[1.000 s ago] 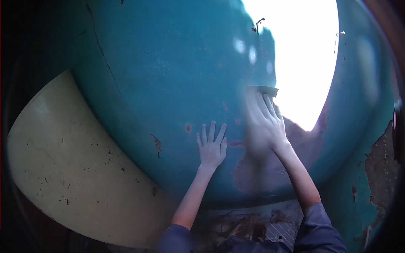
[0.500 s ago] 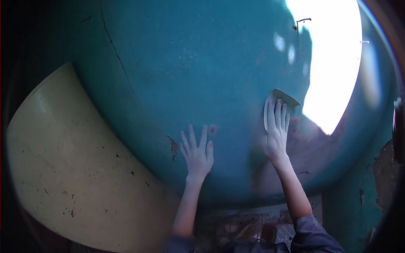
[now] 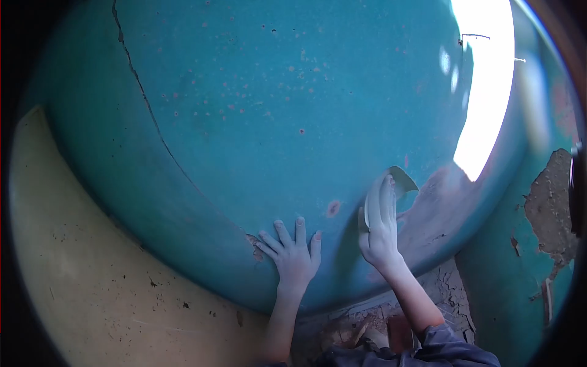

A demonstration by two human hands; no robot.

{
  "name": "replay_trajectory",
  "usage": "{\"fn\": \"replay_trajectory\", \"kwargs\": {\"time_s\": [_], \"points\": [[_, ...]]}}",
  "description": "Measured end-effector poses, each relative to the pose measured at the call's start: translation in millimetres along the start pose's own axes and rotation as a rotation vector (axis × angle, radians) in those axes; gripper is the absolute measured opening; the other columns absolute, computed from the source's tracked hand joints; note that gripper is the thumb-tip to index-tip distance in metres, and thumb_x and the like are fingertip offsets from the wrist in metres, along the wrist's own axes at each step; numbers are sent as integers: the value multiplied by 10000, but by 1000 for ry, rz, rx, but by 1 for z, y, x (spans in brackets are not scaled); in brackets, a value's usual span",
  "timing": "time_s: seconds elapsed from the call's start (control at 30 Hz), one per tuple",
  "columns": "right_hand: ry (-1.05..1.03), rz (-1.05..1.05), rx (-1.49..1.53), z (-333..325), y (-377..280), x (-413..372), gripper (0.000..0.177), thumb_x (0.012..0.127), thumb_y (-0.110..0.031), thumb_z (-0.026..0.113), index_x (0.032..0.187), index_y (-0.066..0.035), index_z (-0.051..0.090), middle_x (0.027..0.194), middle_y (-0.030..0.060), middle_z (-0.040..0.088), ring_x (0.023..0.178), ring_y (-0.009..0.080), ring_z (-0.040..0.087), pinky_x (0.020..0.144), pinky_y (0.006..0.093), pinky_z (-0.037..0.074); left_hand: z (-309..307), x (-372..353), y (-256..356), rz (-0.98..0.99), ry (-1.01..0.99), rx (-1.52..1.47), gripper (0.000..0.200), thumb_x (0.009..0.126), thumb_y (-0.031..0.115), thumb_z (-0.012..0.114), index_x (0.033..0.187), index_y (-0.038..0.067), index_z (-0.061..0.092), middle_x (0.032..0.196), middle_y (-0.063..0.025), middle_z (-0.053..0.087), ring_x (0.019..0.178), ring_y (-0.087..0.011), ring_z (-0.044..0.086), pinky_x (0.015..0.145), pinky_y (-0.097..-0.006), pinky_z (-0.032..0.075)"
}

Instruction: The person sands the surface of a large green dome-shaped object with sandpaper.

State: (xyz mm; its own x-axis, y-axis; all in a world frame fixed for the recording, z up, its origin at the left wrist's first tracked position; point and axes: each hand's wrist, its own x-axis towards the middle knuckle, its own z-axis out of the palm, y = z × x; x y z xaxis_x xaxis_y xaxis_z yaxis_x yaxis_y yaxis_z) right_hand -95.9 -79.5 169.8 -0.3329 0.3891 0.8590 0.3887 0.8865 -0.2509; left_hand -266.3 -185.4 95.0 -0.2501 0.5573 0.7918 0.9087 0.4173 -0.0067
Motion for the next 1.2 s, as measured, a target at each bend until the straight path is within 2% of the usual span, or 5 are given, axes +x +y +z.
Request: {"fn": "replay_trajectory", "kwargs": {"time_s": [0.43,0.57,0.63,0.73,1.2], "points": [[-4,93,24,44,-62,-26,587,917,-150,560,1421,117,419,1475,369,369,1403,520,331,1111,622,302,2,-4,-1,24,-94,50,733,992,507,477,1488,-18,358,1525,-460,3,1294,-779,-108,952,-863,-9],[-68,92,-45,65,-51,-53,607,920,-77,572,1439,151,356,1489,412,304,1398,565,299,1135,621,253,1,-4,-1,28,-73,17,732,995,505,469,1485,-27,358,1521,-465,20,1295,-777,-116,952,-861,-22],[-14,79,-88,67,-50,-54,577,887,-142,574,1406,89,468,1495,307,397,1381,503,378,1126,615,273,-1,-5,-3,0,-67,-81,669,962,505,502,1485,94,436,1554,-401,80,1300,-779,-25,948,-869,16],[-31,37,-46,48,-50,-31,633,836,-147,603,1414,73,470,1496,307,398,1378,495,387,1132,608,264,-34,-1,1,9,-187,-208,712,999,441,467,1538,7,299,1559,-423,12,1370,-704,-100,1035,-799,-21],[-41,-46,-167,51,-37,-28,673,818,-132,602,1452,31,446,1518,253,400,1369,459,414,1099,633,295,-46,16,3,75,-152,-337,586,1052,356,331,1557,59,313,1624,-300,82,1456,-588,-56,1095,-732,-31]]}}
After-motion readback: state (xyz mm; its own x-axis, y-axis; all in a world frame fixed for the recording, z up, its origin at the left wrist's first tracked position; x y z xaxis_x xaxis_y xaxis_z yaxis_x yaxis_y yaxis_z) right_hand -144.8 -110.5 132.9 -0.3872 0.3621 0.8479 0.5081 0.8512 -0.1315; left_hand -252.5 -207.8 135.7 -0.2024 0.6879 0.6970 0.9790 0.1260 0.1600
